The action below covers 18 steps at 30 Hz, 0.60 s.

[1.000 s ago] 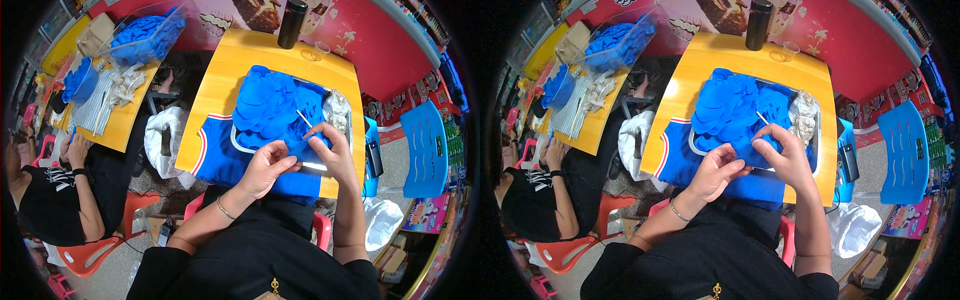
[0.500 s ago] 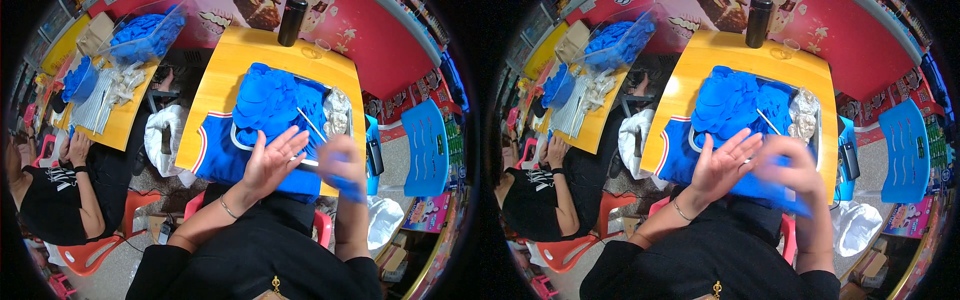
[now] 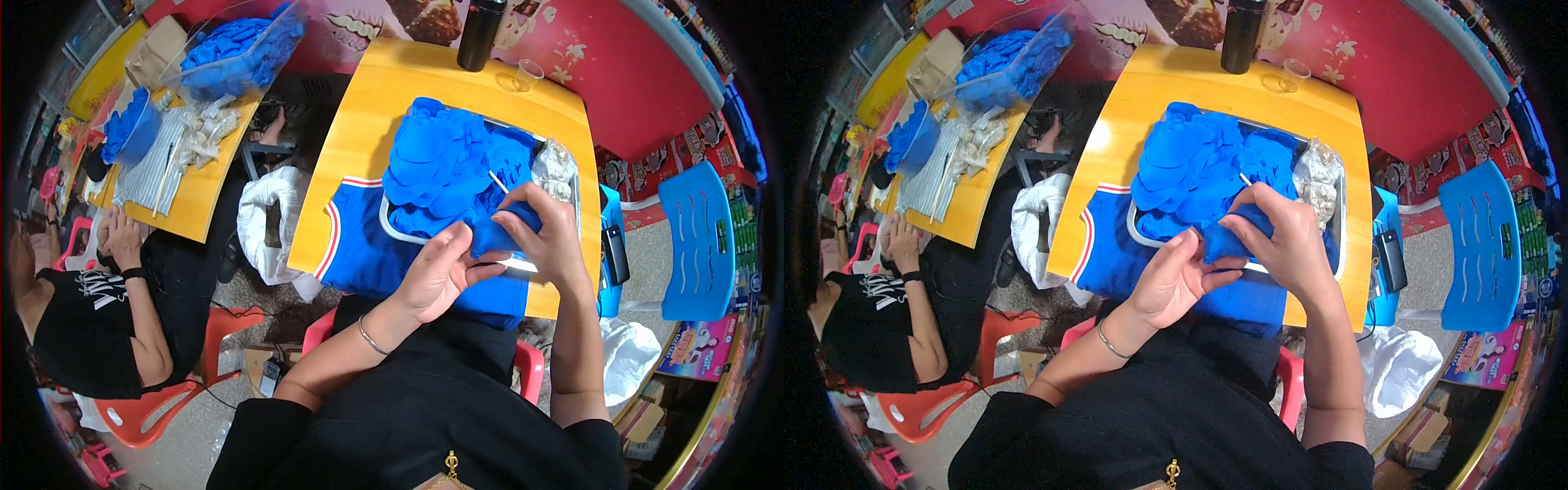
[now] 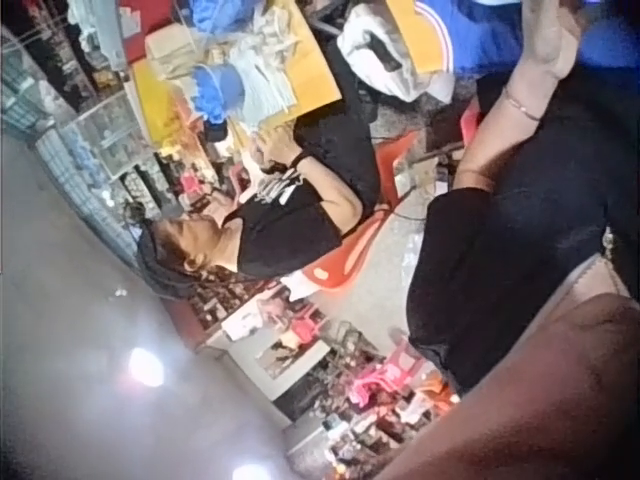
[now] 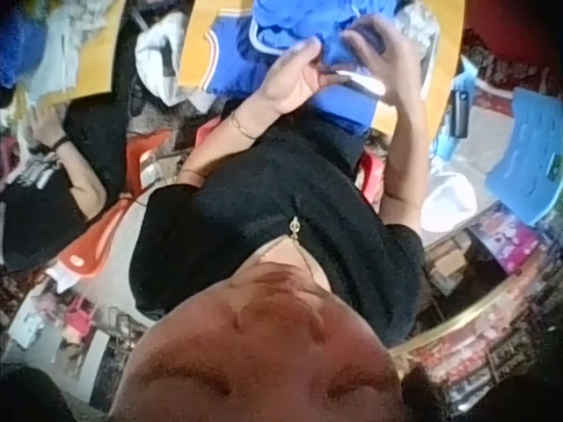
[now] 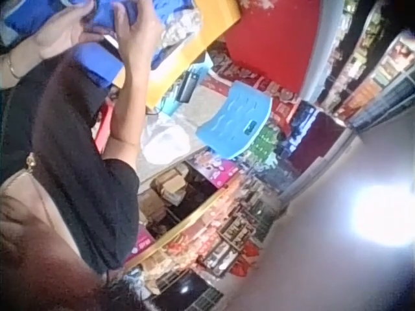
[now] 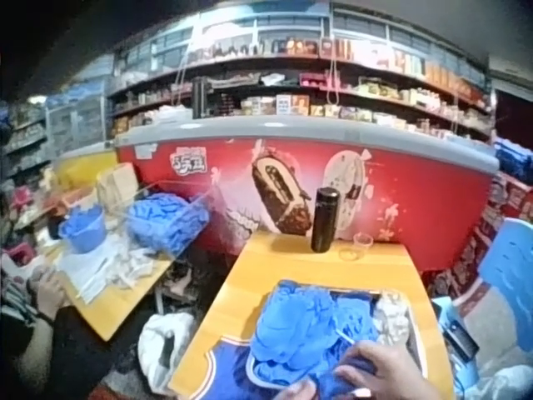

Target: Assembling small blue fabric components by wrapping and securing them around sticks at a workbench.

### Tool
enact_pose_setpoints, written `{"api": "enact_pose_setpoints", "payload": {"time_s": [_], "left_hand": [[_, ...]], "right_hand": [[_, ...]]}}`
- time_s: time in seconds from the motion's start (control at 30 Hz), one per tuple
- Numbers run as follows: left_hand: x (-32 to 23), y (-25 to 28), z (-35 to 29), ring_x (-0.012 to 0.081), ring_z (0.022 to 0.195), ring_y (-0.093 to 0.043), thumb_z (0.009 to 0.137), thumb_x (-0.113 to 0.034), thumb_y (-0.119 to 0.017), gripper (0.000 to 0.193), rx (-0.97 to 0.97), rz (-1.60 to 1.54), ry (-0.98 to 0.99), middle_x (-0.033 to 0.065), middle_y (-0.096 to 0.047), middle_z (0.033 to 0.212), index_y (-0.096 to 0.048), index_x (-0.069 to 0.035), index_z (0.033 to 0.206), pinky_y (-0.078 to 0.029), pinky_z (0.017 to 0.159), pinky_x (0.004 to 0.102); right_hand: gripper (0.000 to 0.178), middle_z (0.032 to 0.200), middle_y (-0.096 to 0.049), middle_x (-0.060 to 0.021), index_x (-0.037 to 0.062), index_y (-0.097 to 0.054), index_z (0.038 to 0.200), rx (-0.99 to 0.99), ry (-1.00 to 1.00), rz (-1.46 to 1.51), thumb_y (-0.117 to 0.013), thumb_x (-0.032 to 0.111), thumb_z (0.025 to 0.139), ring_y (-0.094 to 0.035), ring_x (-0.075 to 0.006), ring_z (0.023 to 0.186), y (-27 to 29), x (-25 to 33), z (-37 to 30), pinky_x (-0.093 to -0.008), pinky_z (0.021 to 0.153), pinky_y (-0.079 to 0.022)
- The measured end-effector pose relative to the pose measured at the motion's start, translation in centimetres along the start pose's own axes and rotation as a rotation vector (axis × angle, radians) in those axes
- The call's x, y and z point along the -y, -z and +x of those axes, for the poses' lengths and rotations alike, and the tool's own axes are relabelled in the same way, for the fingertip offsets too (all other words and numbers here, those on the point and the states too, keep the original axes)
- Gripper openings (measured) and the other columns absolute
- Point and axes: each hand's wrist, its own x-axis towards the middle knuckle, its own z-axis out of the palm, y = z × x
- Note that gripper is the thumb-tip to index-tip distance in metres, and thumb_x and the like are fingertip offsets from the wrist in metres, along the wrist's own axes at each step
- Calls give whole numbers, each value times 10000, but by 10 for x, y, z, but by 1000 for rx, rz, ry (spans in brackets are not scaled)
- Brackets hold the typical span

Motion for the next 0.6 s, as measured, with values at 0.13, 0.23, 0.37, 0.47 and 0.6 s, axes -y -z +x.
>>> {"api": "enact_pose_setpoints", "payload": {"time_s": [0.13, 0.23, 0.37, 0.47, 0.6], "left_hand": [[-6, 4, 2, 153, 847, -626, 924, -104, -521, 82, -62, 140, -16, 16, -555, 898, -519, -66, 997, -552, 787, 305], [-8, 3, 1, 136, 841, -612, 894, -42, -542, 107, -68, 231, -31, 10, -543, 890, -510, -57, 995, -547, 795, 307], [-6, 5, 3, 139, 845, -610, 869, -2, -539, 171, -99, 257, -54, 26, -556, 908, -508, -47, 1031, -543, 798, 303], [-6, 12, 4, 177, 895, -601, 823, 16, -546, 294, -76, 337, -59, 77, -563, 1016, -496, -52, 1104, -533, 781, 328], [-9, 14, 2, 178, 921, -590, 826, 25, -529, 284, -42, 395, -18, 71, -558, 1003, -492, -51, 1097, -525, 814, 341]], "right_hand": [[178, 712, -619, -124, 21, -606, 844, -19, 2, 21, -717, 125, 750, -615, -232, 608, -4, -3, -1, -294, 557, -454], [176, 699, -613, -114, 21, -611, 849, -12, -32, 34, -709, 136, 759, -576, -193, 566, -5, -2, -3, -281, 531, -429], [187, 682, -605, -95, 17, -615, 856, 12, -75, 96, -700, 159, 769, -522, -136, 552, -7, -2, -3, -262, 516, -394], [200, 686, -601, -88, 14, -618, 856, 51, -121, 147, -697, 176, 771, -532, -129, 581, -6, -6, -2, -265, 538, -402], [203, 697, -599, -89, 11, -617, 850, 51, -119, 167, -697, 180, 771, -529, -128, 593, -9, -5, -3, -268, 548, -403]]}}
